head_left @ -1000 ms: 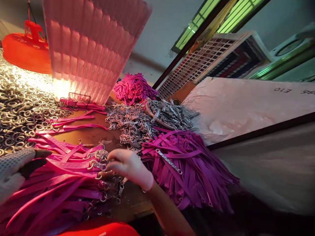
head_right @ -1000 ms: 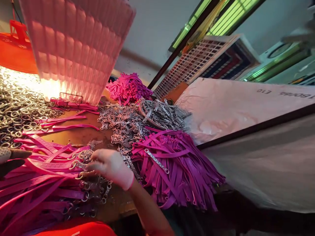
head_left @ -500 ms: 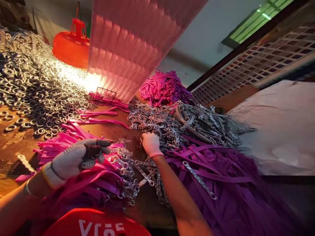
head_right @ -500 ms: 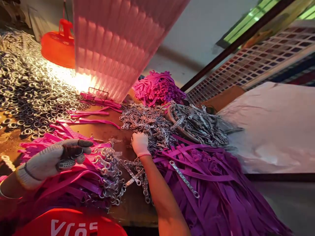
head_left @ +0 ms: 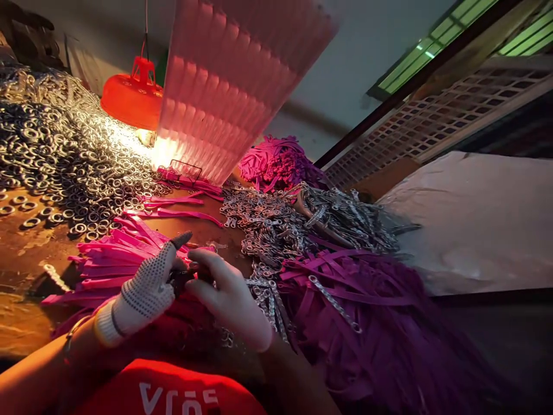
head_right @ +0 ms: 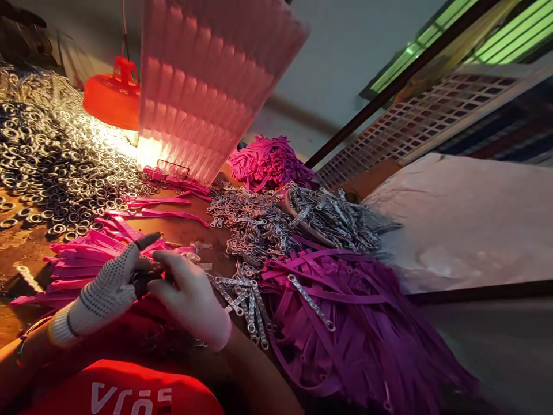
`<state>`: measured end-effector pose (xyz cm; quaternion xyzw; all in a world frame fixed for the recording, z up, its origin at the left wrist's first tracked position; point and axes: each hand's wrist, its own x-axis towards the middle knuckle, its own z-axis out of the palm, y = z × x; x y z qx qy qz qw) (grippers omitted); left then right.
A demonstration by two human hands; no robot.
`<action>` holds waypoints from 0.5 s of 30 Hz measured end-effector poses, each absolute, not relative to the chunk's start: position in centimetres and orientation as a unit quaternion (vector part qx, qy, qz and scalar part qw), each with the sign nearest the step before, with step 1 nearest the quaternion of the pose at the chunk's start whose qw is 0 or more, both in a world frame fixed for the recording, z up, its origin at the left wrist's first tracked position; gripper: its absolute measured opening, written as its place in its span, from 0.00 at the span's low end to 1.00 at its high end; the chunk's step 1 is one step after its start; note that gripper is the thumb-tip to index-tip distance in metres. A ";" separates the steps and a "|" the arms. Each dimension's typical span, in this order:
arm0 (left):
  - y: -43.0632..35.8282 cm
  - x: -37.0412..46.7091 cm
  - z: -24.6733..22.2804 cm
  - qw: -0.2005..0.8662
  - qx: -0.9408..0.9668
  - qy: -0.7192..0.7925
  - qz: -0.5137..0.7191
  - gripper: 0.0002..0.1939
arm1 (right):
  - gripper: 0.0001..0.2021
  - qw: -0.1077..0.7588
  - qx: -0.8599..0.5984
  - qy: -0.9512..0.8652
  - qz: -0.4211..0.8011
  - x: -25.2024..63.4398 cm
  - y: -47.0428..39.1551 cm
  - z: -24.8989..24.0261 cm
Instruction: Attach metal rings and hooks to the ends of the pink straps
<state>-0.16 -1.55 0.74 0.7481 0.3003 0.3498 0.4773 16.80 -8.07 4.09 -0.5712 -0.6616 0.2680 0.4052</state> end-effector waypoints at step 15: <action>-3.7 -2.0 2.3 0.769 0.522 0.246 0.273 0.40 | 0.19 0.385 -0.531 -0.731 0.191 17.1 -9.0 3.9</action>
